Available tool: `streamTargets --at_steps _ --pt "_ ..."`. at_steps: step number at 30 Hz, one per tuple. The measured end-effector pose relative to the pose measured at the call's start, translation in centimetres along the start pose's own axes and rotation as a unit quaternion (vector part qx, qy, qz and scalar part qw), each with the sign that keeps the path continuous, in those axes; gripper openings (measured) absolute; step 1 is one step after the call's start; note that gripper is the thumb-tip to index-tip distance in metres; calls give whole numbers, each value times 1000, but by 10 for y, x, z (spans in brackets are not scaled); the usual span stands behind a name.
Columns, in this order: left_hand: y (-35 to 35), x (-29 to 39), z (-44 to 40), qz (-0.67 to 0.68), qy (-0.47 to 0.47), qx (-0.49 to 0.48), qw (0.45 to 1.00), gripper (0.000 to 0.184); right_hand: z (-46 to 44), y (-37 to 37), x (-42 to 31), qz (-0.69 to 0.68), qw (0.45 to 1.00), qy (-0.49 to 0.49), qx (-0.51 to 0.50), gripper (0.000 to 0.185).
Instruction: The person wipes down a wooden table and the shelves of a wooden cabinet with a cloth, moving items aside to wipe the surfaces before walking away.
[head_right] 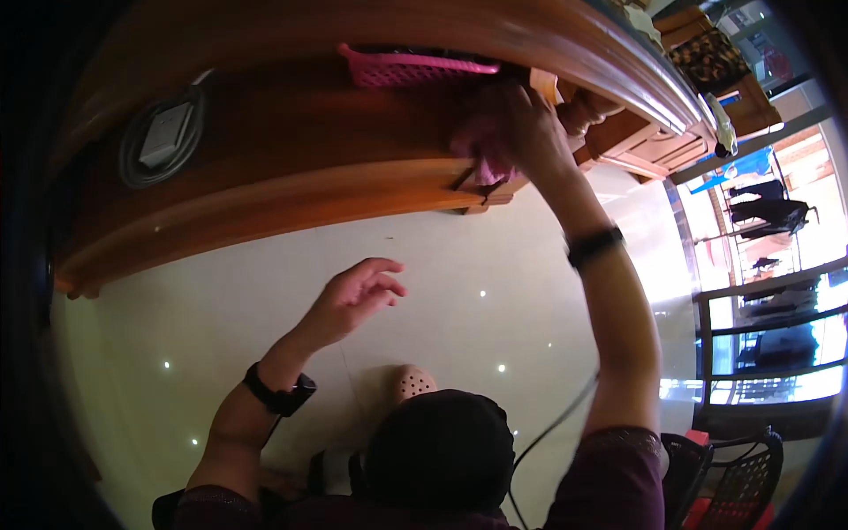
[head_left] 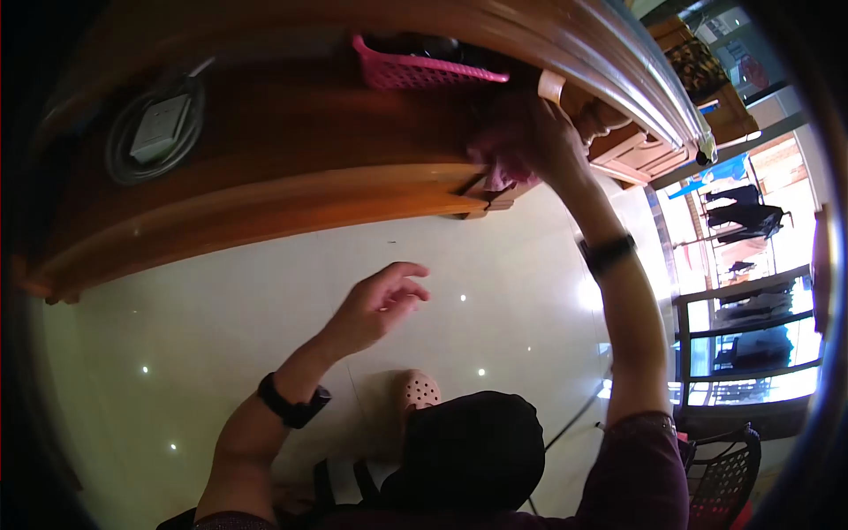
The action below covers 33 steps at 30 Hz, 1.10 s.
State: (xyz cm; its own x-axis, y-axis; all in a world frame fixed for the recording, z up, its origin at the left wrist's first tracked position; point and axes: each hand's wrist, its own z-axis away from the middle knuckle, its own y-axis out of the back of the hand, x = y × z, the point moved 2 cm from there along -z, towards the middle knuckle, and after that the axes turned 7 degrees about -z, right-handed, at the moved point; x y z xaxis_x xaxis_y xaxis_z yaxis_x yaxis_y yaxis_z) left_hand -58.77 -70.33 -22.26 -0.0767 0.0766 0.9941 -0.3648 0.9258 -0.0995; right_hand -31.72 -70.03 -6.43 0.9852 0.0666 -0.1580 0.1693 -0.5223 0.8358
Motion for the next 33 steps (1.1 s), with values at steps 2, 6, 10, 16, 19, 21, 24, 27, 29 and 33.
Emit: streamTargets --at_steps 2,6,10,16,19,21,24,27,29,33 --pt "5 -12 4 -29 57 23 998 29 -6 -52 51 58 993 2 -103 36" --pt "4 -22 12 -61 110 20 992 25 13 -98 69 239 951 -140 -139 31" --pt "17 -23 9 -9 83 67 994 23 75 -42 20 163 962 -120 -183 26" --pt "38 -33 20 -116 107 106 982 21 168 -37 26 -53 959 -265 -90 24" --pt "41 -41 15 -147 78 160 973 19 98 6 3 -1 993 -108 37 36" --pt "49 -12 1 -273 -25 172 946 19 54 5 14 64 996 -6 67 43" --pt "63 48 -35 -459 -212 244 828 17 45 -61 31 304 949 73 -45 47" --pt "90 99 -99 -552 -280 254 743 17 39 -89 27 140 986 -90 26 48" --pt "117 97 -153 -648 -212 222 697 24 41 -93 35 104 986 -128 29 48" --pt "171 95 -213 -741 -173 206 615 25 50 -82 36 41 994 -91 53 49"
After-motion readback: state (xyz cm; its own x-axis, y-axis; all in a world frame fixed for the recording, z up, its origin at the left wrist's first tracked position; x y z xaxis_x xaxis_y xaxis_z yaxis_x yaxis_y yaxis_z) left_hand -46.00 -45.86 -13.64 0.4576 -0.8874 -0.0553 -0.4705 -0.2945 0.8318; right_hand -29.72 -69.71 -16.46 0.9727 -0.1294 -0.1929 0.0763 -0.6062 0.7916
